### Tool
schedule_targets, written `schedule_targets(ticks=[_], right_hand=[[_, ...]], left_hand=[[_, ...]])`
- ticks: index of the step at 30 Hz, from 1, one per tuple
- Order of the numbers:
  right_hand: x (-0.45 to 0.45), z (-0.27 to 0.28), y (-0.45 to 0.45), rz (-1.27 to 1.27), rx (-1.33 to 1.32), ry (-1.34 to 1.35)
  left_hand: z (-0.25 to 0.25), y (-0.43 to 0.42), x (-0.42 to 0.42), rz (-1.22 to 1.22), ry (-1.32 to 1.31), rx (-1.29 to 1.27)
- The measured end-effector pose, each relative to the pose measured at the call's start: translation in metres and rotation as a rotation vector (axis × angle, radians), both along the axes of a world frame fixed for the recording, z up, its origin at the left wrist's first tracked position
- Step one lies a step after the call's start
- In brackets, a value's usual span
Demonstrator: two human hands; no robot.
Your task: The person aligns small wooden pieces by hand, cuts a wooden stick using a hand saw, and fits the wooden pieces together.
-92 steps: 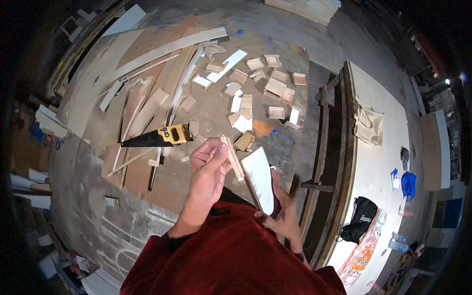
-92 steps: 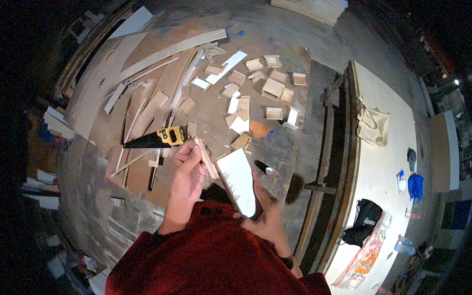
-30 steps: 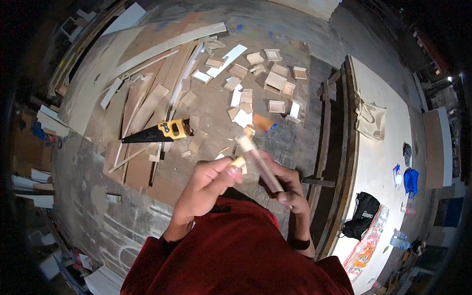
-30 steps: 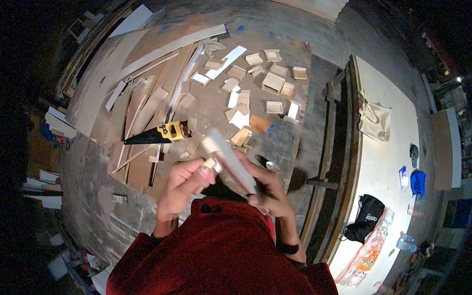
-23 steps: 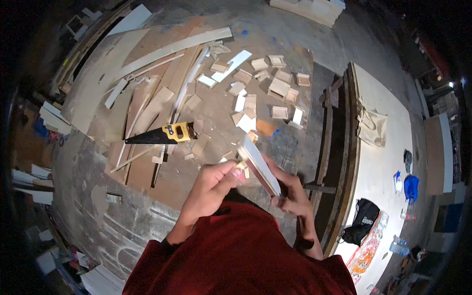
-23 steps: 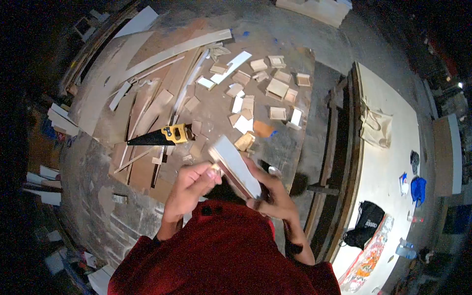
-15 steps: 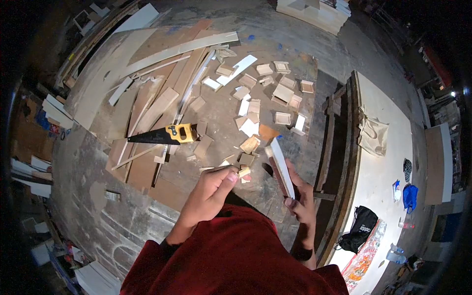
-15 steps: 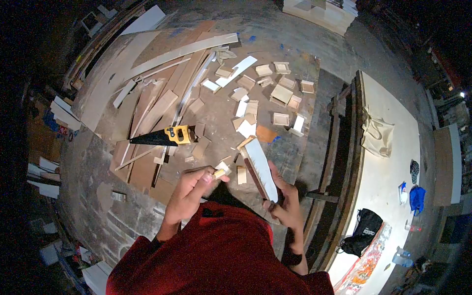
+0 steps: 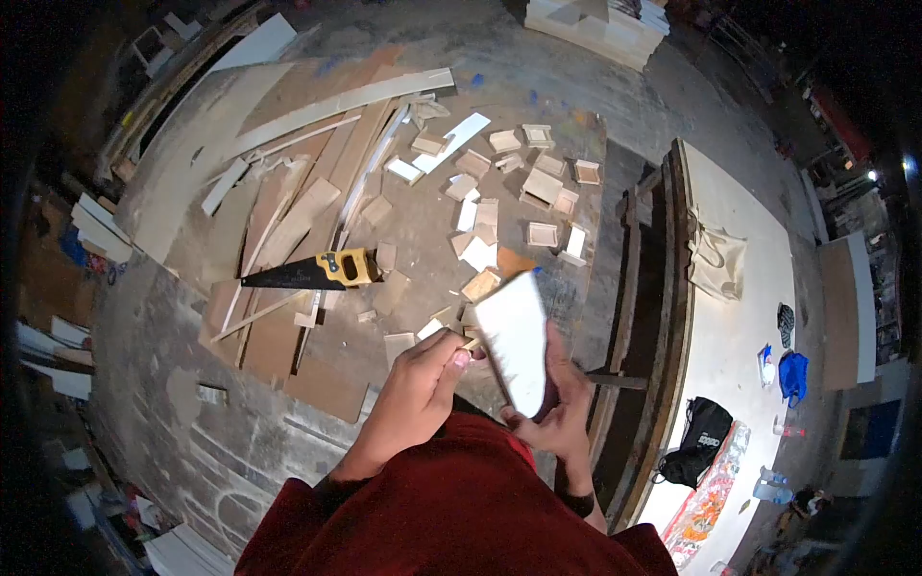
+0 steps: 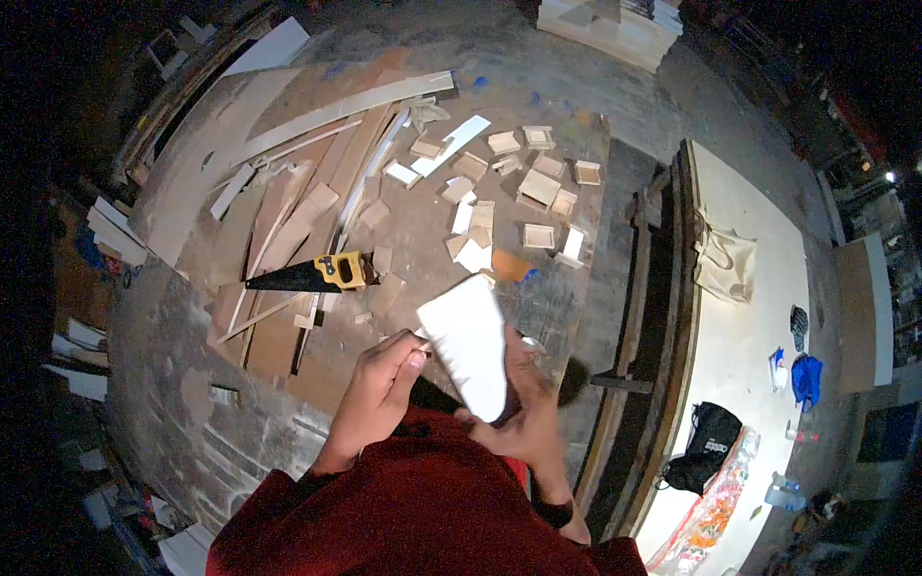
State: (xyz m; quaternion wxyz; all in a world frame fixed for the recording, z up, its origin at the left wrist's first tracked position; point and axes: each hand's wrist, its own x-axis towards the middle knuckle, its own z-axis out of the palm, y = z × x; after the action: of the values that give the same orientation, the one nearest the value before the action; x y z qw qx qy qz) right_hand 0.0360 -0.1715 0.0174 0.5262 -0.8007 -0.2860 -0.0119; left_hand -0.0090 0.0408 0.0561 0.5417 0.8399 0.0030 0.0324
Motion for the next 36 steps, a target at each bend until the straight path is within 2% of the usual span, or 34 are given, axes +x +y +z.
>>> schedule_targets(ticks=[3,6,7,9,10,13,14,16,18,21,22,23,25,27,29,32,34,35,36], right_hand=[[0.002,-0.006,0.009,-0.03,-0.068,0.023],[0.001,-0.001,0.019,-0.172,0.06,0.288],[-0.004,-0.002,0.021,-0.173,0.055,0.29],[-0.017,-0.006,0.026,0.021,0.132,0.083],[-0.022,-0.009,0.03,0.08,0.072,0.062],[-0.022,-0.023,0.037,-0.033,0.031,0.269],[-0.019,-0.028,0.04,-0.085,-0.065,0.193],[-0.026,-0.033,0.044,-0.102,0.113,0.321],[-0.04,-0.015,0.057,-0.117,0.244,0.493],[-0.049,-0.025,0.064,-0.013,0.351,0.422],[-0.051,-0.017,0.073,0.007,0.27,0.355],[-0.05,-0.024,0.073,0.04,0.19,0.414],[-0.05,-0.048,0.064,0.066,0.076,0.469],[-0.058,-0.062,0.06,-0.071,0.107,0.617],[-0.062,-0.095,0.041,-0.215,-0.102,0.76],[-0.074,-0.143,0.017,-0.326,-0.367,0.958],[-0.092,-0.211,-0.009,-0.212,-0.561,0.552],[-0.098,-0.232,-0.015,-0.21,-0.56,0.56],[-0.102,-0.25,-0.02,-0.218,-0.629,0.337]], left_hand=[[0.003,0.006,-0.004,-0.004,-0.038,0.002],[0.001,0.017,-0.011,0.036,-0.092,0.005],[0.001,0.019,-0.013,0.036,-0.089,0.0],[-0.001,0.024,-0.018,0.058,-0.127,0.038],[-0.002,0.028,-0.021,0.056,-0.123,0.032],[-0.004,0.039,-0.029,0.065,-0.136,-0.008],[-0.007,0.044,-0.033,0.057,-0.119,-0.058],[-0.015,0.056,-0.04,0.049,-0.091,-0.114],[-0.025,0.065,-0.043,0.02,-0.006,-0.24],[-0.04,0.071,-0.042,0.032,-0.045,-0.292],[-0.046,0.074,-0.042,0.001,-0.051,-0.338],[-0.05,0.079,-0.043,-0.003,-0.046,-0.345],[-0.059,0.093,-0.048,0.18,-0.005,-0.515],[-0.072,0.116,-0.047,0.285,-0.032,-0.587],[-0.083,0.142,-0.05,0.429,-0.064,-0.566],[-0.117,0.175,-0.066,0.471,-0.004,-0.634],[-0.13,0.186,-0.075,0.483,0.052,-0.676],[-0.132,0.189,-0.078,0.495,0.101,-0.718],[-0.133,0.19,-0.08,0.527,0.132,-0.718]])
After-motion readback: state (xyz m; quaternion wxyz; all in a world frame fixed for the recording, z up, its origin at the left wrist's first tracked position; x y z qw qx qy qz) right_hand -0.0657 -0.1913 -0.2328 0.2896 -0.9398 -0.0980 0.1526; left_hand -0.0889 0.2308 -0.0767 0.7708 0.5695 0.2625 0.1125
